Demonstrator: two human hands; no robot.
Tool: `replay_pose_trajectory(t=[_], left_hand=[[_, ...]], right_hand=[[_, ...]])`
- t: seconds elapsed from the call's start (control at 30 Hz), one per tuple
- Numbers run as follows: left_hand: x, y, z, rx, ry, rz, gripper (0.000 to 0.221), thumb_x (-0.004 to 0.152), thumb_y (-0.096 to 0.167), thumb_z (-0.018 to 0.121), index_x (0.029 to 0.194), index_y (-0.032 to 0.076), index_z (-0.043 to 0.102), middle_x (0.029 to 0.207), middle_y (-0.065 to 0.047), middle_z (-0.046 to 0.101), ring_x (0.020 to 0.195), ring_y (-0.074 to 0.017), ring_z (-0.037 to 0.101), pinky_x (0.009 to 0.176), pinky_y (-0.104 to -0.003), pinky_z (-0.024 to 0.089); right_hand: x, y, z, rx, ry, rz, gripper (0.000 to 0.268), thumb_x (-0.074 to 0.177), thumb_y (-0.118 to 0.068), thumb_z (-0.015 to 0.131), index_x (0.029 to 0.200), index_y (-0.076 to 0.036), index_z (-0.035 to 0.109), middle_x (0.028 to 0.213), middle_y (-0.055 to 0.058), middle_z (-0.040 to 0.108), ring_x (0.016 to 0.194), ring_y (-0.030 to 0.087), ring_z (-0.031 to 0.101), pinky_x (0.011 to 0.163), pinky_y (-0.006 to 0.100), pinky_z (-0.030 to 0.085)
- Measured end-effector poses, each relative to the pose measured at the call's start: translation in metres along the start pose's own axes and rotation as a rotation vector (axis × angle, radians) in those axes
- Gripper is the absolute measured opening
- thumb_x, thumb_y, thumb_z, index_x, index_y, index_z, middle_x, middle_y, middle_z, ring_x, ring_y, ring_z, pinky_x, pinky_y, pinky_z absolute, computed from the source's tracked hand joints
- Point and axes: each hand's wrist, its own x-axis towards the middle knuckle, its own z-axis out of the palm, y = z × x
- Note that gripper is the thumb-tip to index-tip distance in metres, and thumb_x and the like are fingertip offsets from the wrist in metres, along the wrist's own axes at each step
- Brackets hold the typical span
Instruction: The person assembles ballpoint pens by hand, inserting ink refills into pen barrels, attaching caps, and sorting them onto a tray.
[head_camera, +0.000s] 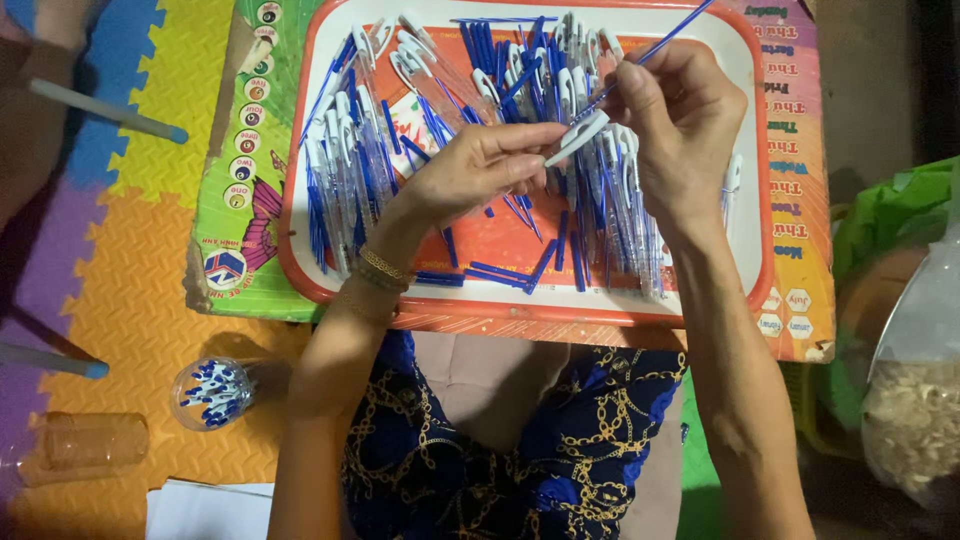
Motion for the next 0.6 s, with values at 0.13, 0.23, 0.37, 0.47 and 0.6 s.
replay_pose_trajectory(t=[0.13, 0.23, 0.37, 0.47, 0.6], left_hand=[[-0.002, -0.009, 0.0, -0.072, -0.034, 0.07, 0.054, 0.111, 0.01, 0.065, 0.161, -0.006, 0.053, 0.13, -0.01, 0.075, 0.101, -0.0125, 0.067, 0.084, -0.022, 0.052], [-0.001, -0.014, -0.001, -0.026, -0.016, 0.062, 0.051, 0.114, 0.015, 0.058, 0.162, -0.003, 0.053, 0.127, -0.012, 0.077, 0.091, -0.0084, 0.06, 0.073, -0.025, 0.047], [0.0, -0.017, 0.001, -0.178, 0.013, -0.011, 0.06, 0.111, 0.021, 0.063, 0.164, -0.005, 0.05, 0.135, -0.014, 0.073, 0.088, -0.0108, 0.059, 0.068, -0.023, 0.05], [0.001, -0.025, 0.0, -0.248, 0.018, -0.007, 0.057, 0.112, 0.019, 0.065, 0.162, -0.005, 0.053, 0.125, -0.013, 0.072, 0.084, -0.0136, 0.056, 0.066, -0.025, 0.043], [0.0, -0.029, -0.004, -0.238, -0.016, 0.01, 0.055, 0.114, 0.018, 0.064, 0.163, -0.005, 0.053, 0.113, -0.007, 0.071, 0.084, -0.0138, 0.059, 0.069, -0.027, 0.042]], right_hand=[[0.001, 0.002, -0.006, 0.024, 0.02, -0.018, 0.018, 0.121, -0.016, 0.071, 0.119, 0.0, 0.064, 0.099, 0.016, 0.071, 0.082, 0.024, 0.073, 0.078, 0.035, 0.067], [0.003, -0.001, -0.008, 0.03, 0.085, -0.063, 0.018, 0.121, -0.017, 0.073, 0.116, -0.002, 0.064, 0.098, 0.013, 0.068, 0.085, 0.023, 0.072, 0.077, 0.034, 0.066], [0.002, -0.002, -0.007, 0.005, 0.104, -0.004, 0.025, 0.118, -0.024, 0.074, 0.116, -0.002, 0.063, 0.096, 0.016, 0.07, 0.081, 0.025, 0.074, 0.076, 0.034, 0.063], [0.001, 0.0, -0.006, -0.017, 0.077, -0.01, 0.025, 0.12, -0.023, 0.072, 0.118, -0.001, 0.062, 0.096, 0.018, 0.071, 0.082, 0.026, 0.074, 0.077, 0.034, 0.063], [0.001, -0.003, -0.005, -0.042, 0.022, 0.039, 0.027, 0.12, -0.026, 0.073, 0.116, -0.001, 0.062, 0.096, 0.014, 0.07, 0.082, 0.023, 0.075, 0.077, 0.032, 0.064]])
